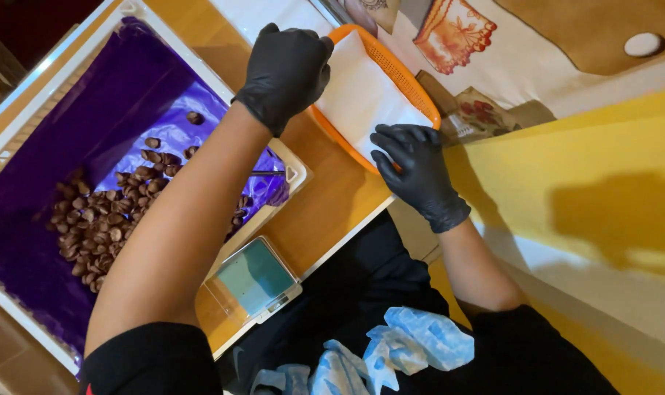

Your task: Manually filling small plastic bags with snacks from a tray and weighing them on a digital scale for portion control.

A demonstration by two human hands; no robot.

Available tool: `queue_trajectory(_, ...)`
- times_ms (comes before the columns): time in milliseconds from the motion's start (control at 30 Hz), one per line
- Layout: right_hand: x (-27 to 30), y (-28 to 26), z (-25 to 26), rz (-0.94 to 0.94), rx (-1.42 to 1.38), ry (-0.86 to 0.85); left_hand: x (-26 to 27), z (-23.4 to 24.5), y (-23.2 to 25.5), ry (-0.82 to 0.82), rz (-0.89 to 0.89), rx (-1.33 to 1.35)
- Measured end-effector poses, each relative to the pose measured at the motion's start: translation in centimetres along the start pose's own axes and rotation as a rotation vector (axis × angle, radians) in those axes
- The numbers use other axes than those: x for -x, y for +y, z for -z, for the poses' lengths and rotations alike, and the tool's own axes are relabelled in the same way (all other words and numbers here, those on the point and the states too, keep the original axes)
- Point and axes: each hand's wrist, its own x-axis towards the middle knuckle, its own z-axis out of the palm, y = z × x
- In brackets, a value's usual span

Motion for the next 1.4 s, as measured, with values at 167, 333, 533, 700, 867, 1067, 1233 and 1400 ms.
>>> queue_trajectory(167,-0.1,0.2,-0.1,0.009,-0.022,0.012,0.4,1.6,0.0,0.093,-0.042,0.046)
queue_trajectory(333,0.0,0.0,-0.4,0.006,-0.016,0.037,0.7,1.8,-0.5,0.019,-0.029,0.255)
queue_trajectory(533,-0.3,-0.4,-0.2,0.007,-0.034,0.048,0.7,1.0,-0.8,-0.036,0.073,0.418)
queue_trajectory(700,-0.5,-0.4,-0.3,0.01,-0.082,0.039,0.8,2.9,-0.5,-0.057,0.112,0.579)
queue_trajectory(867,-0.6,-0.5,-0.3,0.019,-0.068,0.041,0.4,-0.6,-0.4,-0.051,0.076,0.21)
queue_trajectory(1067,-0.8,-0.4,-0.1,0.023,-0.073,0.045,0.9,0.4,-0.5,0.047,0.015,0.019)
queue_trajectory(1233,-0.8,-0.2,-0.3,0.031,-0.081,0.045,1.6,1.5,-0.6,0.121,-0.005,0.034)
queue_trajectory(1400,-0.4,-0.1,-0.1,-0.003,-0.115,0.01,2.2,3.7,-0.4,0.097,0.047,0.397)
